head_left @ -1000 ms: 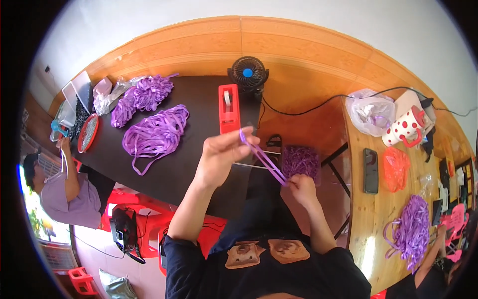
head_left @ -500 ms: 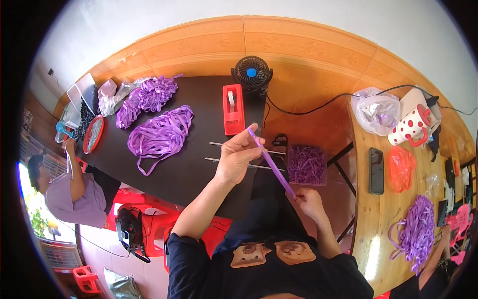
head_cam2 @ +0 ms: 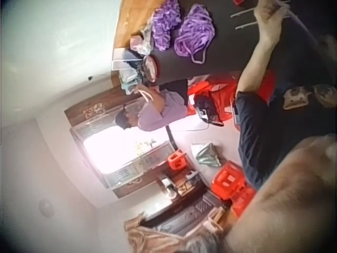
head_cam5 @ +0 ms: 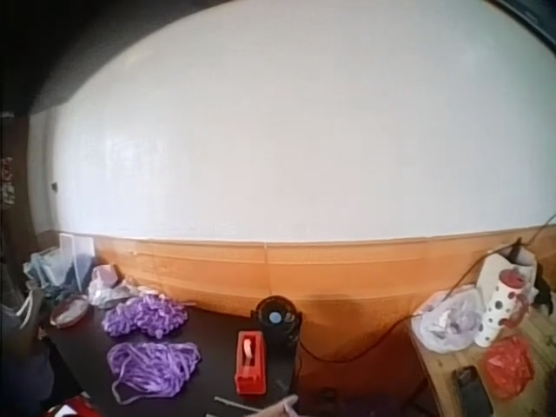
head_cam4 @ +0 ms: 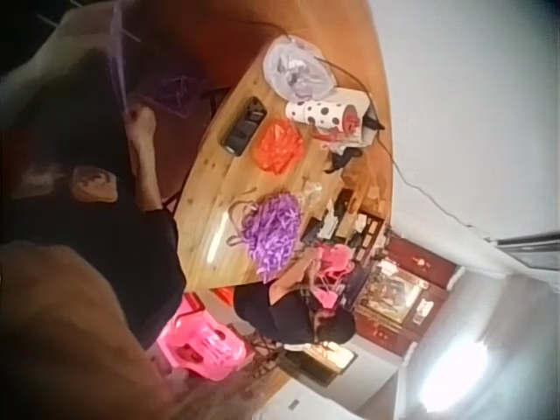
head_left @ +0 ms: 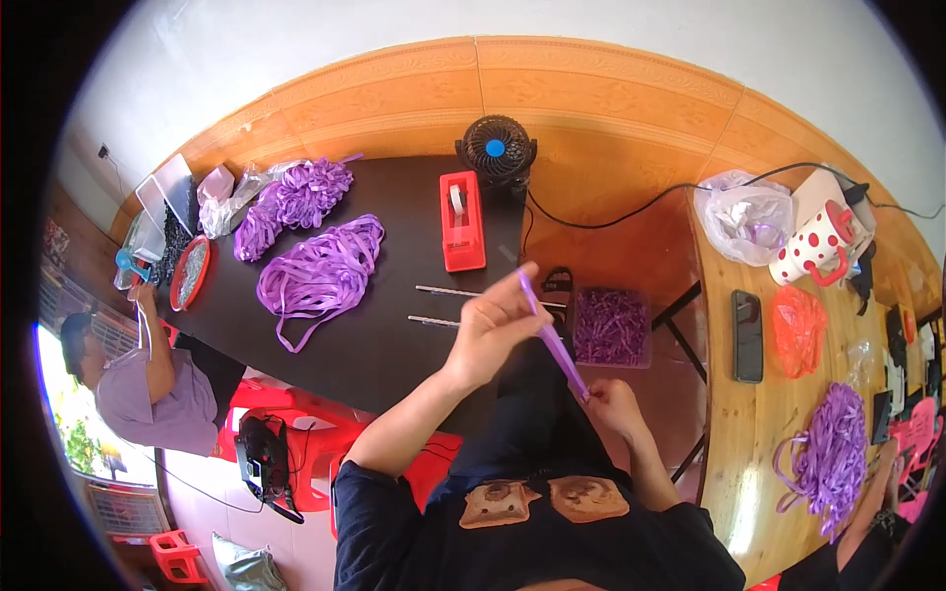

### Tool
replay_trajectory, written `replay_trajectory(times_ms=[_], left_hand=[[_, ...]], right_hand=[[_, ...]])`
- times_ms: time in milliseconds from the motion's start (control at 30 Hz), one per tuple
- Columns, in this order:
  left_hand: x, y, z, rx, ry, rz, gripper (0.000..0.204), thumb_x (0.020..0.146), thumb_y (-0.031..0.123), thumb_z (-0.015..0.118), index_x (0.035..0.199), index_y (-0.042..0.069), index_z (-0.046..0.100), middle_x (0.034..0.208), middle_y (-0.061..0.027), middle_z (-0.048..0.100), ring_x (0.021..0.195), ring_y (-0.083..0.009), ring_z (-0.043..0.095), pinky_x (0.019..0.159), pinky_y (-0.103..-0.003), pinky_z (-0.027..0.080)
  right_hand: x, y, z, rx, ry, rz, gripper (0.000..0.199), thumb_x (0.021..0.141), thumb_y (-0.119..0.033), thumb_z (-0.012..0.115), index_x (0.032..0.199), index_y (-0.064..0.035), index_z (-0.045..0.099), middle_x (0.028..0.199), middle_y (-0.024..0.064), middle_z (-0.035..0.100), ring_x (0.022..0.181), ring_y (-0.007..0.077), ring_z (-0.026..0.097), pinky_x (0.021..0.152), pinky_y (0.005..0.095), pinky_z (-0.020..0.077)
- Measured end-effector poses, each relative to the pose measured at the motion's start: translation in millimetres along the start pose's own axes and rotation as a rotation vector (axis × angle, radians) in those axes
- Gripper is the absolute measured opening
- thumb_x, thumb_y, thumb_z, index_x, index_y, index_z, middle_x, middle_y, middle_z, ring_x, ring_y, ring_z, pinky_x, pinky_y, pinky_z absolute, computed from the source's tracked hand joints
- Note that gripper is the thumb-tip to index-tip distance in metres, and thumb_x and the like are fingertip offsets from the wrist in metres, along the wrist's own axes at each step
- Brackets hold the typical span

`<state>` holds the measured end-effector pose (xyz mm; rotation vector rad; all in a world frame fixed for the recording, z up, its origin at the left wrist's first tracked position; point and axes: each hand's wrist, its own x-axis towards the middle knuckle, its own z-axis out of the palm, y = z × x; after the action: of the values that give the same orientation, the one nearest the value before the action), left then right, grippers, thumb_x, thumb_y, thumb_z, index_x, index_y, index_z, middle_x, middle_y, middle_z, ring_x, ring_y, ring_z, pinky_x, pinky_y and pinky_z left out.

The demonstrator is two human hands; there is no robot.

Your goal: Making decorative flowers by wrapping purple ribbon around a pair of metal rods and securing it with tape.

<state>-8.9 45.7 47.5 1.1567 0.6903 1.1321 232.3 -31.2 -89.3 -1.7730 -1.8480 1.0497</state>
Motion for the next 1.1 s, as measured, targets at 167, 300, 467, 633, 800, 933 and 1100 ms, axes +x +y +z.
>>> replay_trajectory(times_ms=[167, 300, 467, 633, 800, 933, 1100], left_hand=[[-25, 6, 26, -0.226, -0.289, -0.306, 0.057, 0.087, -0.004, 0.055, 0.14, 0.002, 0.035, 0.092, -0.0076, 0.061, 0.085, -0.0133, 0.058, 0.078, -0.027, 0.048], [-33, 10, 30, -0.205, -0.395, -0.403, 0.055, 0.088, 0.0, 0.056, 0.139, 0.001, 0.037, 0.089, -0.006, 0.06, 0.082, -0.012, 0.056, 0.076, -0.026, 0.046], [-33, 11, 28, -0.172, -0.505, -0.429, 0.037, 0.088, 0.003, 0.058, 0.124, -0.002, 0.052, 0.088, -0.0051, 0.06, 0.082, -0.0112, 0.057, 0.073, -0.026, 0.046], [-35, 12, 19, -0.184, -0.519, -0.483, 0.029, 0.088, 0.003, 0.059, 0.117, -0.003, 0.056, 0.089, -0.0064, 0.062, 0.082, -0.0122, 0.059, 0.075, -0.026, 0.047], [-40, 19, 19, -0.108, -0.483, -0.498, 0.023, 0.089, 0.004, 0.059, 0.11, -0.005, 0.058, 0.092, -0.0084, 0.064, 0.085, -0.0135, 0.06, 0.08, -0.027, 0.048], [-44, 17, 28, 0.044, -0.306, -0.371, 0.015, 0.09, 0.004, 0.057, 0.101, -0.007, 0.061, 0.088, -0.0097, 0.065, 0.078, -0.0136, 0.061, 0.073, -0.026, 0.05], [-44, 10, 28, 0.091, -0.239, -0.297, 0.013, 0.091, 0.003, 0.056, 0.095, -0.006, 0.063, 0.08, -0.0098, 0.065, 0.071, -0.0134, 0.061, 0.067, -0.025, 0.051]], right_hand=[[9, 10, -25, 0.178, 0.217, -0.188, 0.028, 0.073, -0.002, 0.064, 0.101, -0.0049, 0.065, 0.095, 0.015, 0.064, 0.088, 0.0248, 0.063, 0.074, 0.0331, 0.0491], [5, -81, -87, 0.701, 0.166, -0.607, 0.044, 0.071, 0.01, 0.06, 0.112, -0.0025, 0.061, 0.126, 0.0145, 0.053, 0.115, 0.0252, 0.051, 0.095, 0.0347, 0.0398], [16, -119, -98, 0.467, -0.025, -0.934, 0.024, 0.069, 0.005, 0.069, 0.091, -0.0028, 0.07, 0.119, 0.0198, 0.057, 0.105, 0.0292, 0.055, 0.087, 0.0364, 0.0424], [17, -119, -86, 0.486, -0.039, -0.964, 0.021, 0.072, 0.001, 0.069, 0.092, -0.0039, 0.068, 0.101, 0.0127, 0.062, 0.091, 0.0246, 0.058, 0.078, 0.0339, 0.0411], [15, -118, -90, 0.408, 0.024, -0.959, 0.015, 0.071, 0.001, 0.07, 0.086, -0.002, 0.068, 0.082, 0.0081, 0.062, 0.075, 0.0215, 0.058, 0.069, 0.0315, 0.041], [10, -125, -95, 0.282, 0.073, -0.955, 0.019, 0.071, 0.002, 0.07, 0.089, -0.0014, 0.067, 0.078, 0.0071, 0.062, 0.07, 0.0205, 0.057, 0.065, 0.0313, 0.0386], [4, -133, -91, 0.294, 0.088, -0.962, 0.021, 0.071, 0.002, 0.069, 0.091, -0.0001, 0.066, 0.076, 0.0083, 0.061, 0.069, 0.0215, 0.057, 0.065, 0.0318, 0.0391]])
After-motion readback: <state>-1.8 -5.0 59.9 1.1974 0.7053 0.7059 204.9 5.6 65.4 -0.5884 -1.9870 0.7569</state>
